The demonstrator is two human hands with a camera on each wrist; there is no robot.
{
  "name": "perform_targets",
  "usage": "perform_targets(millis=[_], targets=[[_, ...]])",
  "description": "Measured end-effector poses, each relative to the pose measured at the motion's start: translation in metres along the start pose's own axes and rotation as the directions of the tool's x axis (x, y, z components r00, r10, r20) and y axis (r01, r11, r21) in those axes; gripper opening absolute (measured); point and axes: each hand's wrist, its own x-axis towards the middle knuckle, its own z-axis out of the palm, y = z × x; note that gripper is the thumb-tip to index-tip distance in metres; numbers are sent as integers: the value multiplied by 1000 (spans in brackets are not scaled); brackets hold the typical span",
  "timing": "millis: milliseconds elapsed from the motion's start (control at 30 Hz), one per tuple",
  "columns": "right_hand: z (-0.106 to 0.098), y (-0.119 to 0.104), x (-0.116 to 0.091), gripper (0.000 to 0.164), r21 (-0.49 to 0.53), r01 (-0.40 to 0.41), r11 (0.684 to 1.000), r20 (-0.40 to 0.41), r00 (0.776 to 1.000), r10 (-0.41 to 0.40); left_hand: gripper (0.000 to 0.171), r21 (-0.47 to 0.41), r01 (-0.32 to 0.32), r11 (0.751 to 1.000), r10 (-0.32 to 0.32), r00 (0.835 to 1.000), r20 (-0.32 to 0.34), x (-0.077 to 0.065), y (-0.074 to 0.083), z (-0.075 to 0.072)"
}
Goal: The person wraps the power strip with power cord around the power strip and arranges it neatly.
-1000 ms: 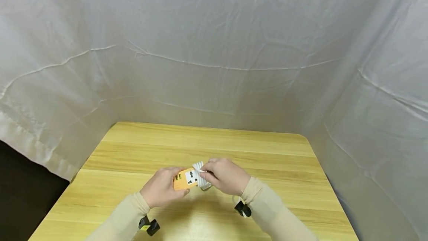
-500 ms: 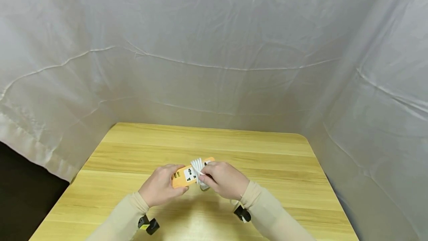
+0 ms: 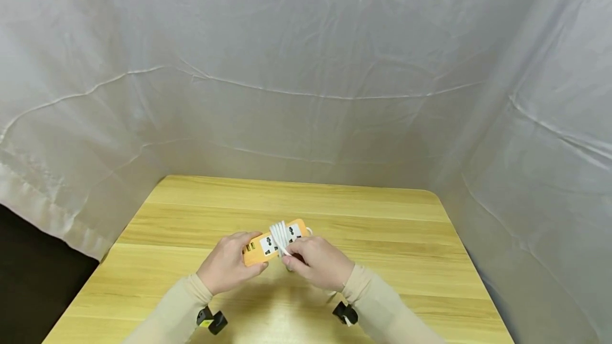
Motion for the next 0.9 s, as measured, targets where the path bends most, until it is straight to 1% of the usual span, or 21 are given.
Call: perform_targets(millis=[167, 367, 600, 700, 900], targets=[[4, -2, -2, 15, 85, -42, 995, 23, 999, 41, 63, -7, 2, 1000, -2, 1000, -16, 0, -1, 0], [8, -2, -6, 15, 206, -113, 972, 84, 992, 98, 63, -16, -4, 1000, 3, 999, -42, 1, -2, -1], [14, -1, -10, 15, 259, -147, 955, 111, 986, 122, 61, -67, 22, 998, -24, 999, -33, 0, -1, -2], [17, 0, -11, 14, 294, -177, 939, 130, 981, 144, 60, -97, 27, 995, -30, 999, -35, -1, -1, -2], [25, 0, -15, 19, 361, -226, 905, 169, 970, 175, 60, -140, 42, 989, -46, 998, -30, -3, 0, -3]])
